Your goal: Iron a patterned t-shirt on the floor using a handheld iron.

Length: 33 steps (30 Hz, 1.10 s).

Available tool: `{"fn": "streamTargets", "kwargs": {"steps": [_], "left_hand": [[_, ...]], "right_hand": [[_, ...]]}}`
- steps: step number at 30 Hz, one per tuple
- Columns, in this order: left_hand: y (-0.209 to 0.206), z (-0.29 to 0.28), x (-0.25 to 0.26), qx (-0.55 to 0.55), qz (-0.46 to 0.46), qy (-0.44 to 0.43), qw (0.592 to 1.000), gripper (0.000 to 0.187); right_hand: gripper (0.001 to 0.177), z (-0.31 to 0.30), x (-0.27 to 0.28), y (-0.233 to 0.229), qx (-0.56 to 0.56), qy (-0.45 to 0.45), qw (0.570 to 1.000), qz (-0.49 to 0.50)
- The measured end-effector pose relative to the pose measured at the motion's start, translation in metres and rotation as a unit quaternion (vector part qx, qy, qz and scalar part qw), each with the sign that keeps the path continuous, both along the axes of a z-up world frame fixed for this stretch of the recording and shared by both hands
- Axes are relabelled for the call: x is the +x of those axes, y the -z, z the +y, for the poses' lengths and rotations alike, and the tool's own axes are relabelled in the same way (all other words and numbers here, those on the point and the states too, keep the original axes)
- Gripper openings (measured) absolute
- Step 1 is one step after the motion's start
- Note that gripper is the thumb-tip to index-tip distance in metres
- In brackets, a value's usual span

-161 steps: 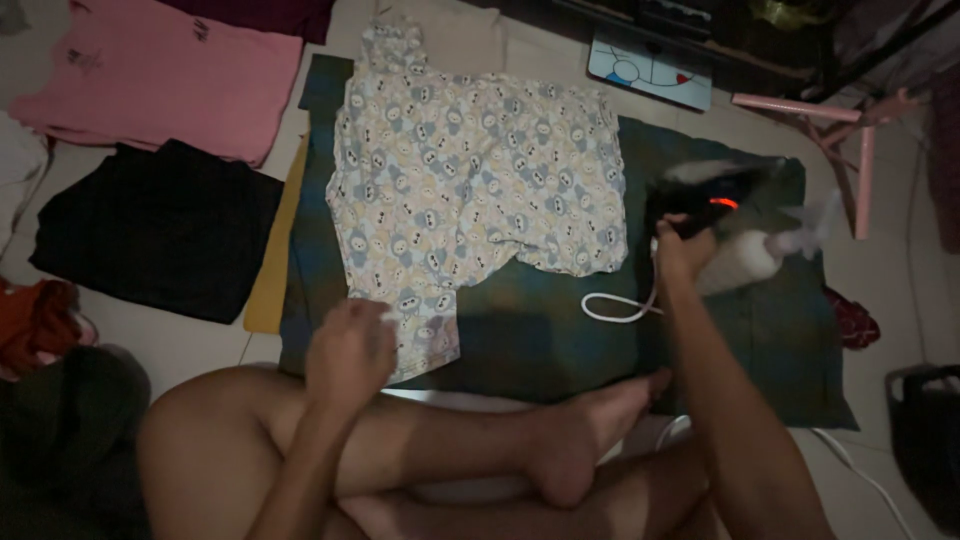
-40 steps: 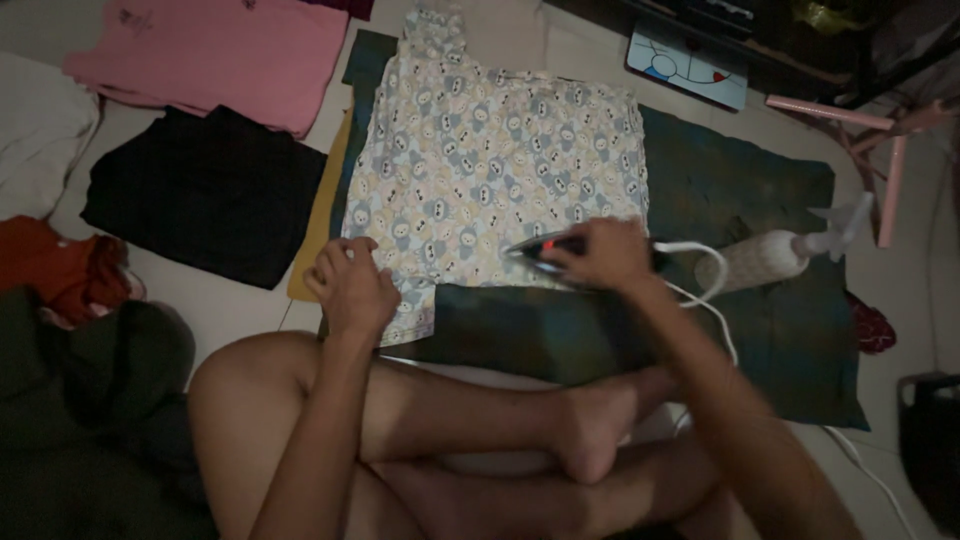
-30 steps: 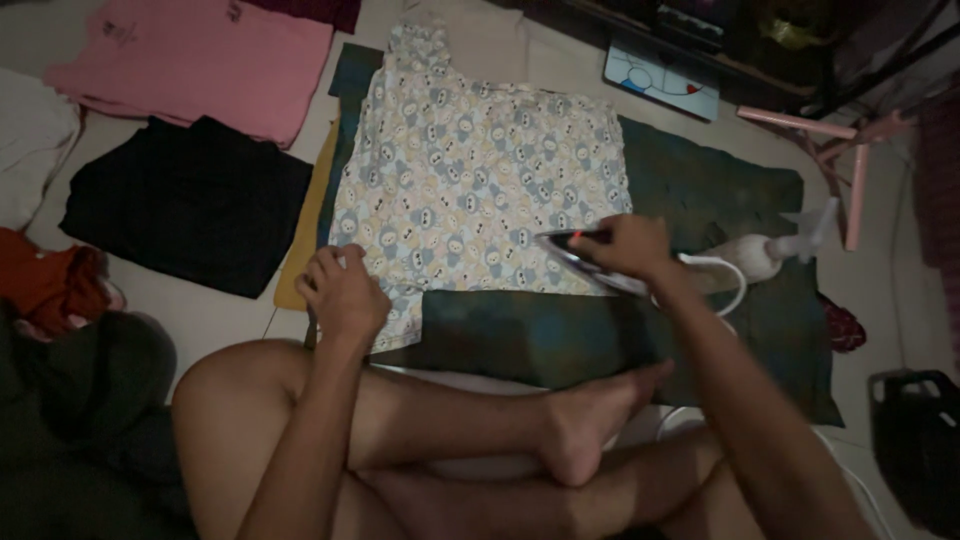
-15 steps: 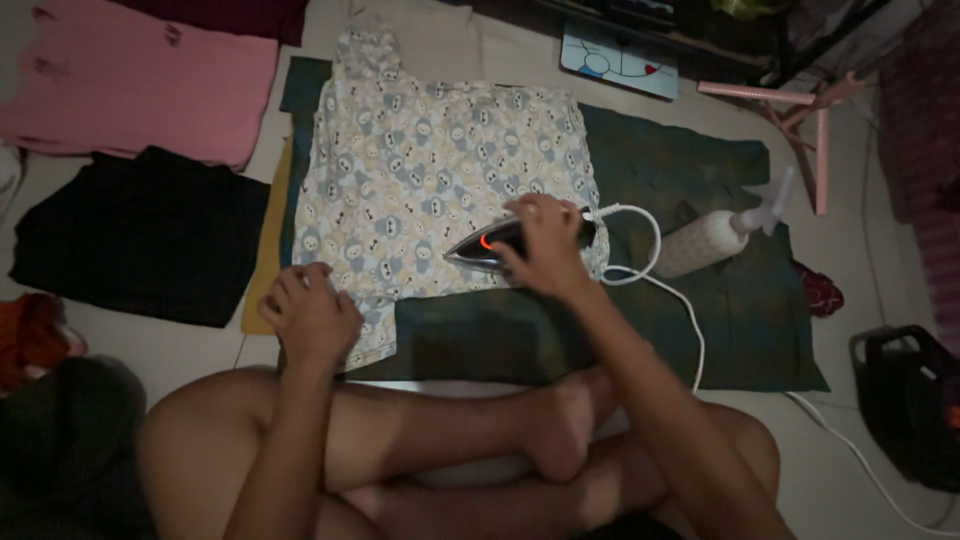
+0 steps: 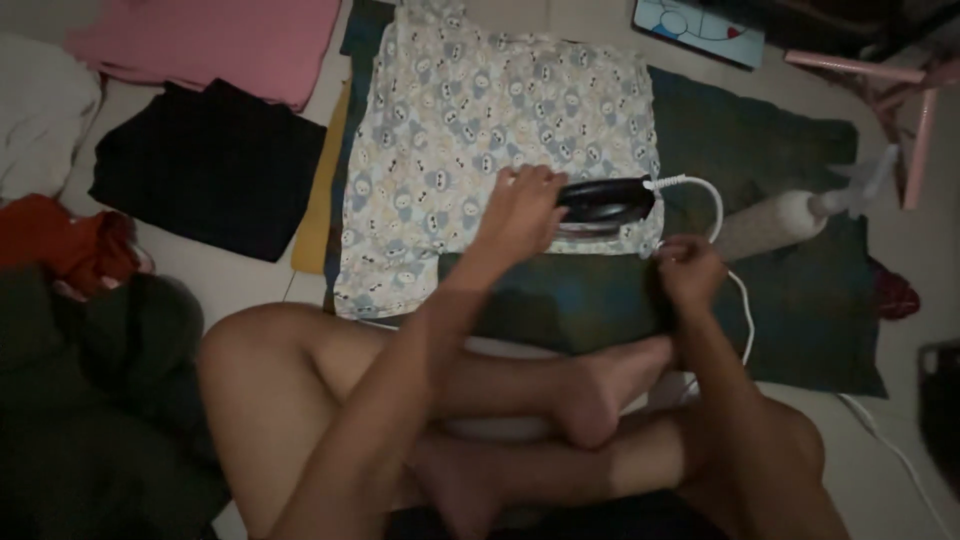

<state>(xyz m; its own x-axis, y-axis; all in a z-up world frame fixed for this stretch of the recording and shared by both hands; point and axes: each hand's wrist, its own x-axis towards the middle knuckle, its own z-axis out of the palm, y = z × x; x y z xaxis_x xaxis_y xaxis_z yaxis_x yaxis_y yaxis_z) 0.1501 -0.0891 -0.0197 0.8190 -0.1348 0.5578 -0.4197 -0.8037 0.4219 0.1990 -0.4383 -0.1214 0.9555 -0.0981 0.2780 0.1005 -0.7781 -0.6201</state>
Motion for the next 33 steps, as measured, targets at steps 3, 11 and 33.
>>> {"fn": "streamTargets", "kwargs": {"steps": [3,11,33], "left_hand": [[0.002,-0.032,0.028,0.018,-0.011,-0.004,1.000,0.043],[-0.014,-0.050,0.047,0.153,0.066,-0.031,0.985,0.017],[-0.013,0.006,-0.002,0.026,0.021,-0.054,0.998,0.053]], "right_hand": [[0.014,-0.005,0.002,-0.016,0.019,-0.032,0.999,0.013],[0.027,0.008,0.000,-0.017,0.158,-0.111,0.971,0.143],[0.037,0.116,0.029,-0.137,-0.155,-0.338,0.921,-0.114]]}}
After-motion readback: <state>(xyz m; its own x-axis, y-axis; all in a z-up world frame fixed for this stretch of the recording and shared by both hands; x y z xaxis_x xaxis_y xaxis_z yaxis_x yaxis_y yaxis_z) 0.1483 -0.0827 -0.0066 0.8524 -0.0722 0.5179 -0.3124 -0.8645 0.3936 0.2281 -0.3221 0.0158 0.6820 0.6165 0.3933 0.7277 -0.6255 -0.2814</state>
